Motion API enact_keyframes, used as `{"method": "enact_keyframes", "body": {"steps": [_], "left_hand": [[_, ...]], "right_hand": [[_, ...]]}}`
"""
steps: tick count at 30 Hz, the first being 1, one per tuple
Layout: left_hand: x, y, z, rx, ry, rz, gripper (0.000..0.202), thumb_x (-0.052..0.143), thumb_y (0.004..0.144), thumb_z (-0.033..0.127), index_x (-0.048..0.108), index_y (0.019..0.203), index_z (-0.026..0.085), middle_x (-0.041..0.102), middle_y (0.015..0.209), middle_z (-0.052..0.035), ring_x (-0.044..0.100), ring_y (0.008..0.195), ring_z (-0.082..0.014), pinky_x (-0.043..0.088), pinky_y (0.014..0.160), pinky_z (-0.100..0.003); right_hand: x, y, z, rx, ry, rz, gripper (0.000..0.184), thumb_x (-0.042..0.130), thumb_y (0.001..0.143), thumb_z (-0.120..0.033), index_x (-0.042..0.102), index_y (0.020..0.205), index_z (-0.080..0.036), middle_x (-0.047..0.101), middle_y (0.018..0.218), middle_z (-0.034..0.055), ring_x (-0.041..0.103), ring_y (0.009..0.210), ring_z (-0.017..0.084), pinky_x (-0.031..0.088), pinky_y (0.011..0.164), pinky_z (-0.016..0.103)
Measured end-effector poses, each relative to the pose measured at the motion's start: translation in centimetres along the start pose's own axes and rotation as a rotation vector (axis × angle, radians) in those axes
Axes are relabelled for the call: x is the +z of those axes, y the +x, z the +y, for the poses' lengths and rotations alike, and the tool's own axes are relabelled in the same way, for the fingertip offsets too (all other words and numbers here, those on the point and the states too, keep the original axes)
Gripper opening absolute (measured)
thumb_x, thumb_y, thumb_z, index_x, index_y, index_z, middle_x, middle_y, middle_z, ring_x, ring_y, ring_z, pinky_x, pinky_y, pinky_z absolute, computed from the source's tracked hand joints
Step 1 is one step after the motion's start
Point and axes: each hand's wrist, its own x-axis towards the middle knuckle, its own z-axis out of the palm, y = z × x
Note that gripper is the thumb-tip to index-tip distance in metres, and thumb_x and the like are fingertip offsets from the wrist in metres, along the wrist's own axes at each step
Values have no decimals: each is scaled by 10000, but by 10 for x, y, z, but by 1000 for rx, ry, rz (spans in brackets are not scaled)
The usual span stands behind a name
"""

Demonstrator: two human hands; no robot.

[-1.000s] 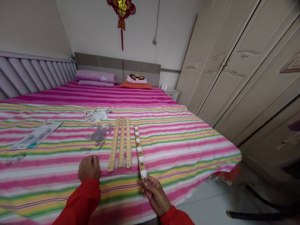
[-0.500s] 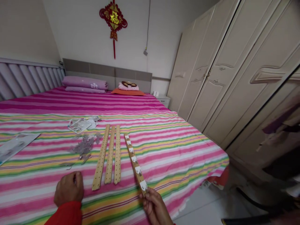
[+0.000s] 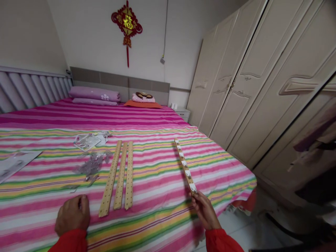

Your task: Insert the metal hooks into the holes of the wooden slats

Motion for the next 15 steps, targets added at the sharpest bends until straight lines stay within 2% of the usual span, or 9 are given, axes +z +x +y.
{"method": "enact_keyframes", "body": {"steps": [3, 8, 15], "left_hand": [[3, 2, -4, 3, -3, -29, 249, 402, 818, 380, 572, 738, 217, 556, 742, -73, 472, 689, -222, 349, 606, -328], [1, 0, 0, 30, -43, 22, 230, 392, 819, 340, 557, 728, 207, 563, 759, -78, 487, 721, -222, 358, 660, -328], [-3, -2, 4, 23, -46, 32, 216, 395, 826, 311, 562, 738, 204, 564, 758, -73, 492, 751, -219, 350, 693, -319]], "right_hand": [[-13, 12, -4, 7, 19, 36, 179, 780, 562, -198, 693, 709, -147, 678, 698, 27, 522, 509, 94, 465, 458, 199], [-26, 20, -1, 38, 38, 41, 204, 795, 544, -196, 706, 720, -143, 702, 704, 46, 542, 509, 101, 493, 465, 200], [-29, 3, 19, 66, 52, 47, 378, 819, 535, -224, 724, 900, -196, 723, 946, 57, 628, 675, 136, 551, 595, 210]]}}
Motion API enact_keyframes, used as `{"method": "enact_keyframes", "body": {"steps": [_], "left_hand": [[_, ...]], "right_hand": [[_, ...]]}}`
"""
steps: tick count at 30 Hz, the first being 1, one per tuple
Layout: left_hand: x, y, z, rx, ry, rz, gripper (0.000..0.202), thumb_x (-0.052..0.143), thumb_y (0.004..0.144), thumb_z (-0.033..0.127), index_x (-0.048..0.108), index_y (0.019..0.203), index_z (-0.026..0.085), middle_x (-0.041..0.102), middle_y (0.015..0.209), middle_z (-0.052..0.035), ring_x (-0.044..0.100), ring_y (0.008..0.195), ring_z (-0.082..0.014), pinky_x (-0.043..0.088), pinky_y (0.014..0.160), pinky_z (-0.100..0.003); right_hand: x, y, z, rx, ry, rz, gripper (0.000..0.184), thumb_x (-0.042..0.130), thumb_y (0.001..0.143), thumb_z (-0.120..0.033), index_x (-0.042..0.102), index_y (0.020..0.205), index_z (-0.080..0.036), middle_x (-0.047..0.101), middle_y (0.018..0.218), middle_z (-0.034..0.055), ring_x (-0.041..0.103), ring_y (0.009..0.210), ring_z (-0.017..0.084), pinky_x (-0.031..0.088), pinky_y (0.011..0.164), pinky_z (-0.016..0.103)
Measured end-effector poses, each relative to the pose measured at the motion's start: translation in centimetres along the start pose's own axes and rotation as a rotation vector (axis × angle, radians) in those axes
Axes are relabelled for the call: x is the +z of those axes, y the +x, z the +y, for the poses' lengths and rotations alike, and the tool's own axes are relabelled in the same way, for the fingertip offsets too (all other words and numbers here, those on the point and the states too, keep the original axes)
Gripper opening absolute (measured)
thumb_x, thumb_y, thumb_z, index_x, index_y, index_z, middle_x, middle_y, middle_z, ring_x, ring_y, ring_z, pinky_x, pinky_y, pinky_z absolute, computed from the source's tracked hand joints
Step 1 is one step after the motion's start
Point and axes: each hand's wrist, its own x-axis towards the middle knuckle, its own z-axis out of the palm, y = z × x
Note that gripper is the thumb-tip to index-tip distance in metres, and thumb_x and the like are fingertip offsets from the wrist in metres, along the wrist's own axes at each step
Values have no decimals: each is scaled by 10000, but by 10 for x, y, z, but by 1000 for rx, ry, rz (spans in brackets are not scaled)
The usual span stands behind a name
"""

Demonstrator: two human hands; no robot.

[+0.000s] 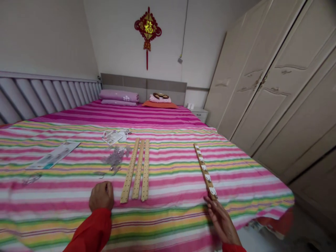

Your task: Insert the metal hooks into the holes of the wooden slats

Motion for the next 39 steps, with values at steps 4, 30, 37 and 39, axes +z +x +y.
{"method": "enact_keyframes", "body": {"steps": [4, 30, 37, 39], "left_hand": [[0, 0, -2, 32, 6, -13, 226, 377, 837, 295, 562, 749, 200, 571, 764, -75, 495, 764, -219, 355, 724, -318], [4, -4, -1, 149, 67, 55, 261, 354, 885, 247, 574, 765, 174, 565, 759, -70, 492, 740, -202, 336, 706, -305], [7, -6, -2, 129, 17, 89, 265, 351, 888, 262, 565, 754, 182, 570, 754, -69, 494, 732, -202, 343, 694, -307], [8, -5, -5, 122, -42, 91, 251, 365, 878, 273, 562, 746, 189, 574, 745, -64, 499, 724, -198, 353, 696, -310]], "right_hand": [[9, -26, 28, 125, 5, -75, 441, 836, 530, -221, 715, 954, -214, 722, 920, 56, 616, 647, 126, 544, 622, 242], [208, -33, 100, -367, -1317, -315, 671, 535, 783, -471, 436, 1311, -69, 679, 762, 84, 625, 720, 229, 418, 590, 273], [220, -33, 97, -346, -1453, -368, 632, 492, 821, -369, 350, 1382, -115, 713, 934, 125, 666, 840, 254, 436, 638, 281], [220, -31, 99, -359, -1426, -394, 628, 488, 820, -324, 334, 1391, -111, 718, 891, 116, 670, 785, 241, 435, 614, 271]]}}
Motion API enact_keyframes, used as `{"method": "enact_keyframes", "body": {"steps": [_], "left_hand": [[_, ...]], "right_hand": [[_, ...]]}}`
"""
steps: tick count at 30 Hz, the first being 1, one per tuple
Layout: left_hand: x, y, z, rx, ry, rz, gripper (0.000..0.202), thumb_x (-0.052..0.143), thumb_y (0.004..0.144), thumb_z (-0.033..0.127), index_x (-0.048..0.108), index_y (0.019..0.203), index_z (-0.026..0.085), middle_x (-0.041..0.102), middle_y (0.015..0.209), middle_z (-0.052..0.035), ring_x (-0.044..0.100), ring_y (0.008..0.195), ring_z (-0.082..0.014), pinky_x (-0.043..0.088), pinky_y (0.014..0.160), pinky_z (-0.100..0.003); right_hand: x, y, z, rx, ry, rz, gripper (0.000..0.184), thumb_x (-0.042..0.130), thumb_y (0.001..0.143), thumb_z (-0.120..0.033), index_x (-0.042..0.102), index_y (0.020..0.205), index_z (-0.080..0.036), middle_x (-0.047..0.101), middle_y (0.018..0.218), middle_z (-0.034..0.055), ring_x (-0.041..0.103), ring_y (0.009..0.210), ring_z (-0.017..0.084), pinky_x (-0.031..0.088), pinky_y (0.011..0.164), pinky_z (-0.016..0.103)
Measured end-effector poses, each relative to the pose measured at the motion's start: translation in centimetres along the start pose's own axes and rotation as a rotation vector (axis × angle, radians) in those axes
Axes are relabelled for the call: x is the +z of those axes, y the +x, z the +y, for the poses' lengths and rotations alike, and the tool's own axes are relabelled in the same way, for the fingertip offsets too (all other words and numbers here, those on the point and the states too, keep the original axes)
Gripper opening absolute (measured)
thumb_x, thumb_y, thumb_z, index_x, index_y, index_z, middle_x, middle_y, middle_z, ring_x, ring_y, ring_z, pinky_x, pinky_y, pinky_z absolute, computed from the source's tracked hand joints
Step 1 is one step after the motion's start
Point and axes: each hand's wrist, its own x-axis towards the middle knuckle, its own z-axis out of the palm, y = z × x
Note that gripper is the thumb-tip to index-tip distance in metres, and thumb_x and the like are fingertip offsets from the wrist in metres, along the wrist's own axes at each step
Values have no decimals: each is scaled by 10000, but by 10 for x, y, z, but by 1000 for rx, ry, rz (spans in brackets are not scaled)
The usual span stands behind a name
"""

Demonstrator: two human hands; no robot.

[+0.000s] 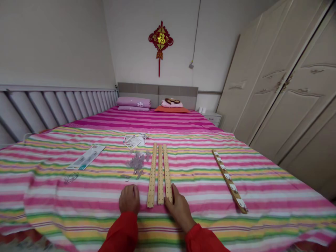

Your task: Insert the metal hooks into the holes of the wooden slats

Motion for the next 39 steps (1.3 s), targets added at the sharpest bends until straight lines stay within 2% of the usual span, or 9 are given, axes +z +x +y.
{"method": "enact_keyframes", "body": {"steps": [6, 10, 14, 19, 23, 26, 33, 36, 39], "left_hand": [[-8, 4, -8, -124, -293, -98, 218, 419, 844, 344, 565, 765, 203, 588, 743, -36, 539, 704, -178, 422, 692, -306], [-21, 13, 3, -239, -448, -75, 236, 493, 796, 410, 581, 821, 193, 572, 753, -19, 546, 661, -153, 464, 654, -282], [-27, 28, 16, -137, -365, -57, 244, 563, 750, 394, 597, 875, 187, 577, 802, -31, 548, 689, -160, 471, 664, -287], [-15, 39, 16, -19, -245, -65, 172, 529, 779, 308, 601, 877, 186, 598, 810, -39, 559, 750, -176, 460, 716, -300], [-10, 40, 11, -7, -251, -65, 156, 479, 809, 282, 606, 804, 191, 607, 767, -35, 567, 749, -177, 454, 729, -303], [-16, 41, 11, 11, -275, -59, 166, 481, 814, 282, 621, 803, 194, 622, 777, -37, 567, 765, -182, 454, 726, -308], [-60, 43, 28, 118, -466, 0, 152, 543, 798, 290, 676, 851, 241, 637, 858, -58, 573, 895, -215, 453, 839, -364], [-82, 34, 46, -1, -637, -28, 134, 588, 768, 320, 680, 829, 246, 634, 903, -65, 577, 907, -225, 477, 764, -348], [-97, 21, 65, -302, -849, -169, 191, 657, 696, 381, 670, 795, 218, 653, 893, -66, 595, 854, -218, 490, 691, -318]], "right_hand": [[7, -10, 9, -52, -88, 59, 637, 453, 835, -254, 269, 1422, -89, 697, 677, 75, 643, 588, 222, 391, 497, 257], [15, -30, 21, -98, -104, 104, 658, 432, 848, -273, 207, 1446, -117, 689, 630, 52, 639, 533, 222, 395, 468, 260], [30, -48, 34, -105, -69, 150, 639, 429, 859, -356, 242, 1442, -169, 690, 608, 36, 632, 473, 219, 409, 448, 263], [38, -55, 43, -56, 33, 182, 632, 365, 876, -467, 260, 1435, -191, 723, 686, 52, 673, 542, 245, 439, 468, 275], [31, -55, 51, -37, 83, 213, 678, 369, 853, -561, 323, 1409, -176, 691, 612, 40, 653, 509, 236, 446, 465, 271], [24, -55, 54, -22, 111, 259, 687, 393, 835, -593, 401, 1368, -160, 598, 493, 2, 582, 420, 201, 417, 424, 255], [-10, -49, 38, -42, 370, 284, 594, 481, 824, -556, 545, 1251, -148, 451, 468, -45, 462, 411, 132, 382, 435, 224], [-26, -47, 26, -69, 514, 213, 504, 535, 815, -503, 598, 1177, -159, 436, 508, -45, 445, 454, 125, 382, 451, 222], [-34, -47, 14, -90, 651, 175, 449, 584, 791, -475, 624, 1117, -169, 436, 537, -44, 418, 475, 114, 377, 454, 216]]}}
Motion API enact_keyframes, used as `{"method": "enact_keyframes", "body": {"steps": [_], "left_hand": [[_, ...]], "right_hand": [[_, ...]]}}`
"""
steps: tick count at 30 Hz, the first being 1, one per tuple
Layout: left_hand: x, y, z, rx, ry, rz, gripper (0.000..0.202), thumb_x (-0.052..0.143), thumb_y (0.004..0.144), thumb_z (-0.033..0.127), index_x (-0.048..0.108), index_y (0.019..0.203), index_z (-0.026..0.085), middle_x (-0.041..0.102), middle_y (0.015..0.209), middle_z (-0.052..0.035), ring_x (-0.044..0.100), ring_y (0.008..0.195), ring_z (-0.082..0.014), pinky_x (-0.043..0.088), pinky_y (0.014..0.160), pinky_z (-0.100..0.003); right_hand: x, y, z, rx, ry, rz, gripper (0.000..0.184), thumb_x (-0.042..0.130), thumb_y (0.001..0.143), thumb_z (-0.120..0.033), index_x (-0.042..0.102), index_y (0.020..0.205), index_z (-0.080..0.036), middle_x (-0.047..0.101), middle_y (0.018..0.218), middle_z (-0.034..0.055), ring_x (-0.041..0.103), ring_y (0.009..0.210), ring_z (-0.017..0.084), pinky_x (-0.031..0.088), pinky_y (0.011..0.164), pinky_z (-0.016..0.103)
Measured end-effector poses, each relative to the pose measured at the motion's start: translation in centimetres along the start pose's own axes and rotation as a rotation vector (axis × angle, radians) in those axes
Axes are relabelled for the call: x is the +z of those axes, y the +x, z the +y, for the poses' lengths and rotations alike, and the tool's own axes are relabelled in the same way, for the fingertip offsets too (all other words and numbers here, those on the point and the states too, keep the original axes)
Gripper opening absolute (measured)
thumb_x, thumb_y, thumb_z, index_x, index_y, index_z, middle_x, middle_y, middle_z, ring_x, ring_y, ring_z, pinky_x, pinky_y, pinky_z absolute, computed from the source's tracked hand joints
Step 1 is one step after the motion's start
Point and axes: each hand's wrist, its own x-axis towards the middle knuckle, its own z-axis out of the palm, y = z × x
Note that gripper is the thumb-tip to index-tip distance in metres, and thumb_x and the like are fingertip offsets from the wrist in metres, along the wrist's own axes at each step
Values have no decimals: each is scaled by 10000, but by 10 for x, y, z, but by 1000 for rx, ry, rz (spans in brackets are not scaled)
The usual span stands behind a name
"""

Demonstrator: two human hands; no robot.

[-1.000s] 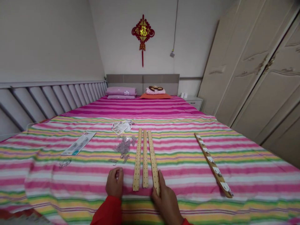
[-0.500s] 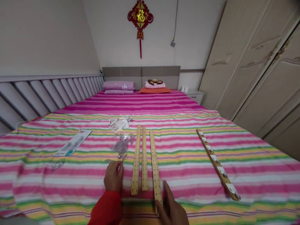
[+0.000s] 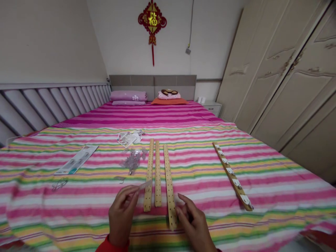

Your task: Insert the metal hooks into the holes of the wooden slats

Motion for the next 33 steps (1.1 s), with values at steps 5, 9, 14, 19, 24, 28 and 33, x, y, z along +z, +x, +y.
{"method": "enact_keyframes", "body": {"steps": [5, 9, 14, 19, 24, 28, 33], "left_hand": [[18, -25, 18, -635, -495, -130, 355, 777, 550, 366, 637, 813, 171, 678, 806, -36, 616, 735, -158, 499, 641, -258], [32, -44, 24, -930, -786, -209, 355, 805, 506, 217, 622, 808, 174, 655, 730, 5, 598, 632, -88, 466, 546, -173], [46, -70, 25, -1076, -835, -214, 295, 742, 589, 125, 609, 845, 184, 655, 754, 6, 604, 614, -71, 443, 502, -146], [56, -86, 26, -1049, -794, -239, 288, 790, 526, 178, 604, 746, 164, 617, 658, 24, 559, 560, -52, 409, 500, -138], [62, -96, 20, -1001, -720, -290, 358, 816, 479, 308, 621, 739, 159, 603, 634, 25, 547, 573, -67, 376, 505, -163], [66, -101, 10, -961, -668, -280, 363, 811, 475, 336, 635, 734, 151, 616, 647, 11, 533, 563, -65, 350, 490, -168], [67, -102, 3, -864, -539, -350, 327, 790, 492, 370, 646, 696, 158, 601, 569, 16, 510, 516, -79, 336, 465, -185]], "right_hand": [[6, -1, -15, 73, 221, -24, 399, 616, 761, -487, 648, 997, -167, 531, 640, -6, 452, 534, 113, 408, 505, 227], [6, -1, -23, 134, 318, -43, 361, 671, 713, -485, 662, 880, -164, 569, 634, 3, 479, 555, 117, 413, 516, 225], [2, -6, -26, 237, 399, -46, 383, 723, 637, -511, 656, 774, -160, 556, 547, -26, 407, 435, 76, 342, 406, 197], [0, -15, -15, 296, 419, -30, 393, 734, 614, -519, 646, 720, -151, 510, 479, -55, 359, 357, 48, 286, 355, 184], [1, -20, -6, 298, 412, -37, 386, 727, 627, -515, 652, 704, -145, 561, 505, -33, 368, 358, 49, 280, 355, 185], [3, -20, -3, 309, 417, -57, 390, 715, 643, -520, 635, 694, -141, 584, 516, -20, 377, 363, 51, 271, 362, 184], [3, -22, 4, 309, 453, -63, 382, 691, 674, -518, 594, 684, -148, 557, 522, -34, 360, 365, 45, 241, 369, 183]]}}
